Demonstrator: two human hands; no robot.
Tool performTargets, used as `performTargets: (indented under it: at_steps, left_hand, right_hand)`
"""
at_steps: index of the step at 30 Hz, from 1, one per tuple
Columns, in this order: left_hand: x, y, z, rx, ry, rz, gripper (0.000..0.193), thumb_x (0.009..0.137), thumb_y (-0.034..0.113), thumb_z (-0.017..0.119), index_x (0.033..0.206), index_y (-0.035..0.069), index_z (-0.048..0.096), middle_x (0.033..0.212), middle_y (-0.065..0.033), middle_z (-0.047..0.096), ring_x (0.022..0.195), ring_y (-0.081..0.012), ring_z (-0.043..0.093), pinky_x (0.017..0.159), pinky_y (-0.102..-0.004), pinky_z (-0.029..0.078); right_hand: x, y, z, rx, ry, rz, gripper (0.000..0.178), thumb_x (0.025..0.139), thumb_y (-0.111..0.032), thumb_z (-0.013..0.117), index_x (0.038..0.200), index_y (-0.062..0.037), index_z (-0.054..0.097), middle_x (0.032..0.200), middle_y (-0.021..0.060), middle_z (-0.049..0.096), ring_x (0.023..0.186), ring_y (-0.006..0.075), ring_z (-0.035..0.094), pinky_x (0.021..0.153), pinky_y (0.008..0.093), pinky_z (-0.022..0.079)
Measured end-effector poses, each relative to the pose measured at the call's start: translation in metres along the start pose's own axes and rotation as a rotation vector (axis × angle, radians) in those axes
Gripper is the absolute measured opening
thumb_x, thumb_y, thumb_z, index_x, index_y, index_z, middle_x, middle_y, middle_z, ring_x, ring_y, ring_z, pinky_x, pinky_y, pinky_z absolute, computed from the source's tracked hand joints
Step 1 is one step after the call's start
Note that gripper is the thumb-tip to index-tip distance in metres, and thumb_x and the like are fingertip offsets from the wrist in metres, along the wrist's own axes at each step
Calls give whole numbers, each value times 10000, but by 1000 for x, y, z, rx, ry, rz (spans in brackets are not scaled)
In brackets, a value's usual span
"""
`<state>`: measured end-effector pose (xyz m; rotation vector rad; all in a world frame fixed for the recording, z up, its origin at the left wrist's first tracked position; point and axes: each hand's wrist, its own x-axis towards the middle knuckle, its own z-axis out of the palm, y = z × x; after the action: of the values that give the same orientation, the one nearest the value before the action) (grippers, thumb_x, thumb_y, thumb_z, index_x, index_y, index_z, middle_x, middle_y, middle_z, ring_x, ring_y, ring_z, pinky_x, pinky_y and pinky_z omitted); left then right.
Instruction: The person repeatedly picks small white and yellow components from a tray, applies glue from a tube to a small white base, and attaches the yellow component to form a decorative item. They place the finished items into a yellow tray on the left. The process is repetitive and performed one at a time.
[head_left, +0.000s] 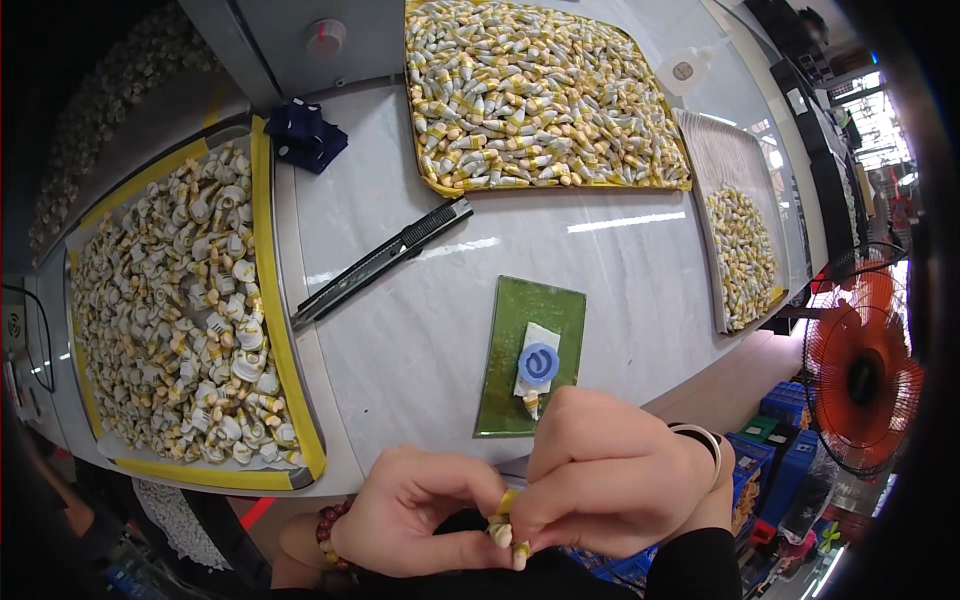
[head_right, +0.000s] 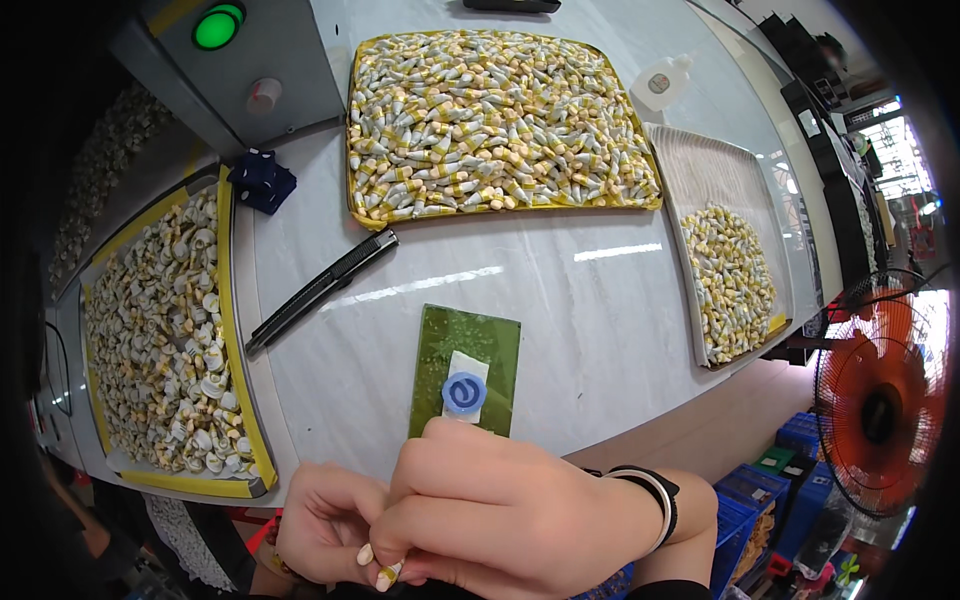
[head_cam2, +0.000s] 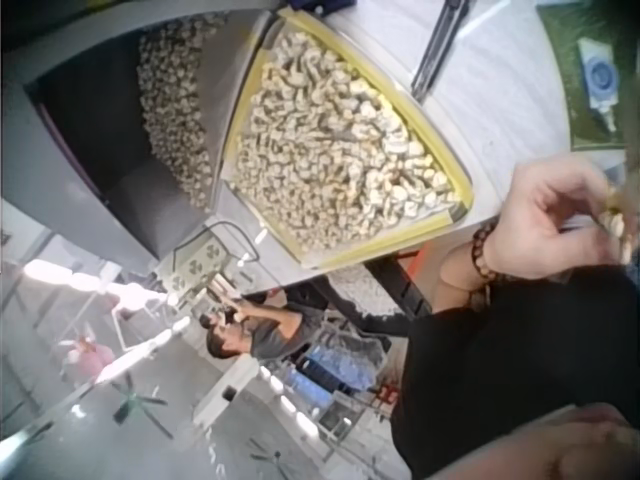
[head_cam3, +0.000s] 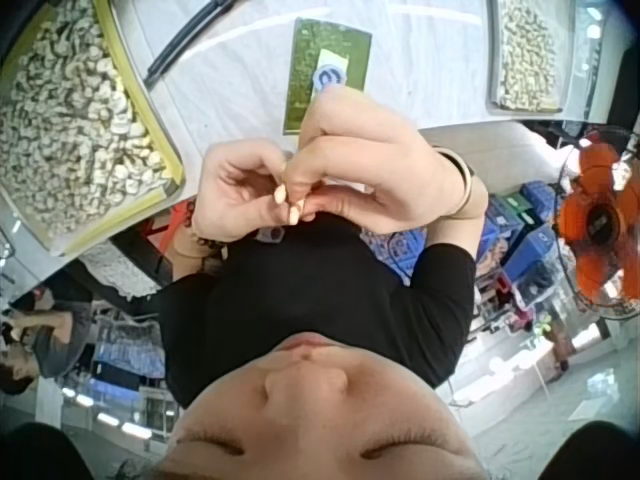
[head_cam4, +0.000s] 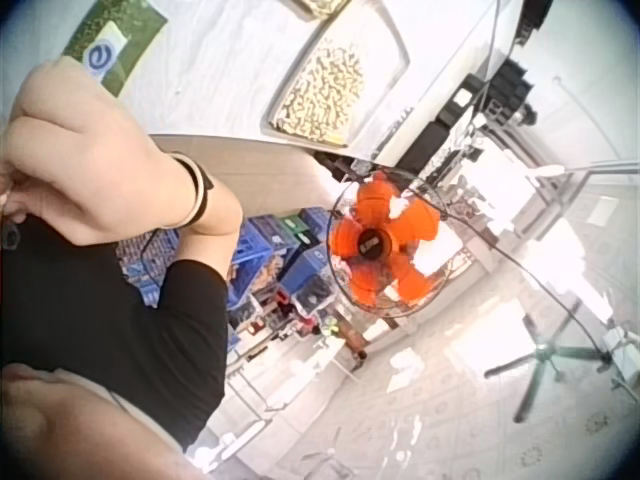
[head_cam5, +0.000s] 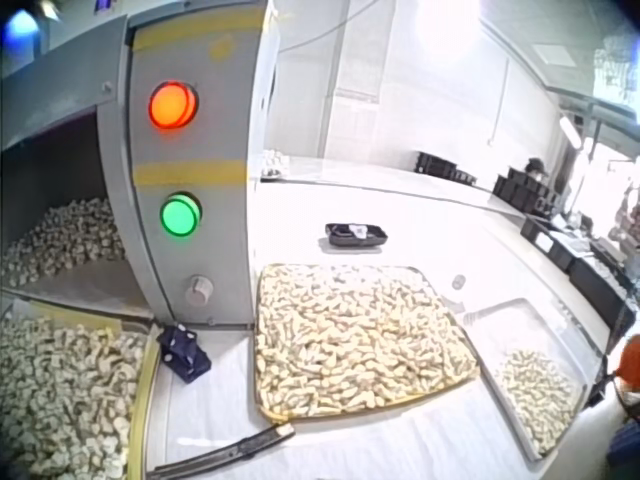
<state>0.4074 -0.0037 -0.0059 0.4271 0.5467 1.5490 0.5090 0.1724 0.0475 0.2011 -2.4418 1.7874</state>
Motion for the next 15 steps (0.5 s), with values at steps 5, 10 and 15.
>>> performTargets:
  at_steps: [5,10,15]
  left_hand:
    - [0,2,4,-24,7,-27,139,815,-9,656,923,-61,586,890,-96,638,858,-119,606,765,-242,473]
    - [0,2,3,2,-3,-12,141,823,4,652,927,-62,585,891,-94,638,857,-119,606,762,-242,474]
    - [-1,3,3,3,-20,-43,173,831,27,651,965,-61,585,902,-87,641,859,-111,602,775,-241,470]
  right_hand:
    - [-2,-4,2,-37,-1,1,123,730,-102,738,817,-64,661,723,22,535,607,180,506,529,294,367]
    - [-2,-4,1,-42,-32,3,136,727,-98,741,829,-59,660,725,24,535,607,180,506,531,291,365]
    - [-2,0,-1,72,-42,5,144,727,-92,751,841,-66,668,744,24,552,633,179,512,547,288,368]
